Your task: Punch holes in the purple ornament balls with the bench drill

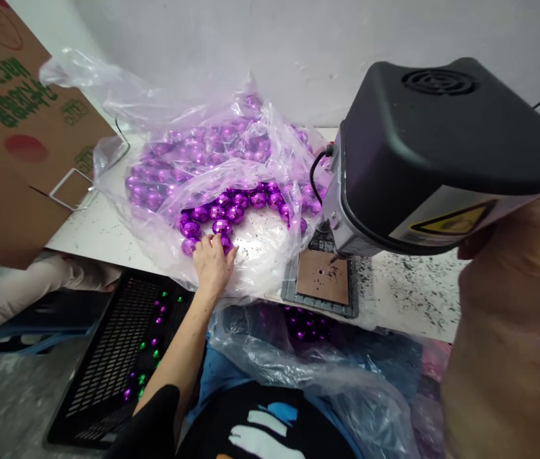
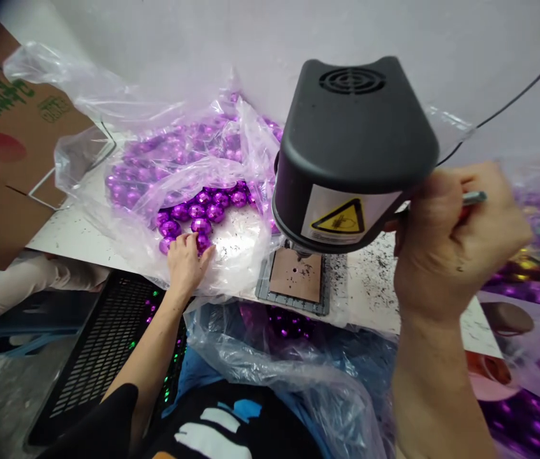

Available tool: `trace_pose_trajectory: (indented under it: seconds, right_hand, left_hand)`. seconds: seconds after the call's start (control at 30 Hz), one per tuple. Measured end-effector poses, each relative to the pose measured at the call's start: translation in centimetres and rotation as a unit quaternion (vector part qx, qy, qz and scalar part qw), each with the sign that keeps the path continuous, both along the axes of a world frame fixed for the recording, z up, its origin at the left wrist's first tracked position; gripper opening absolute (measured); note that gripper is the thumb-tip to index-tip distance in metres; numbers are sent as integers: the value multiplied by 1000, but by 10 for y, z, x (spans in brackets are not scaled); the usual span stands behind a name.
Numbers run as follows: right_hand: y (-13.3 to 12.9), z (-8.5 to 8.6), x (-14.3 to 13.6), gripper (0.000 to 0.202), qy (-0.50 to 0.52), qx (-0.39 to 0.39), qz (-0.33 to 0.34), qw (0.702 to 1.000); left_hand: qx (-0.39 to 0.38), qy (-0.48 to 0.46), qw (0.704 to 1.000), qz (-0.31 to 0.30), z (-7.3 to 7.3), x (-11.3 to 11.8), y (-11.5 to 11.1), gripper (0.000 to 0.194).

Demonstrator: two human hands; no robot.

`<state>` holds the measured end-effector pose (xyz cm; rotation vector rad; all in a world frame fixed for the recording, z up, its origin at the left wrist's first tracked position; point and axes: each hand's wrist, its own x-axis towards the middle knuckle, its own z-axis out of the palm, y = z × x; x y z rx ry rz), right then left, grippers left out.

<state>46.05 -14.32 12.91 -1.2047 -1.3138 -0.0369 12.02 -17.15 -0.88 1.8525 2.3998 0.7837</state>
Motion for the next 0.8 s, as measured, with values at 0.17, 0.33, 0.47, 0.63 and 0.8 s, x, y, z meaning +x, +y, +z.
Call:
trace_pose_trajectory:
  seconds: [0.17,0.33,0.47,0.63,0.8]
  right_hand:
    - [4,8,-4,61,6,24,5,1000]
    - [4,15,-7,60,13,11,28,999]
    - [6,15,-6,57,32,10,54,998]
    - [14,16,-3,46,57,-12,75,995]
    - [22,20,-6,41,79,-1,90,993]
  left_hand:
    - [-33,-204,972,-108,-13,3,5,53]
    - [-55,-554,795,-242,4,44,-5,68]
    - [-104,-641,715,-257,8,73,-11,58]
    - [-123,-550,766,-309,0,97,-22,56]
    - [-127,-410,841,-330,-5,111,-19,49]
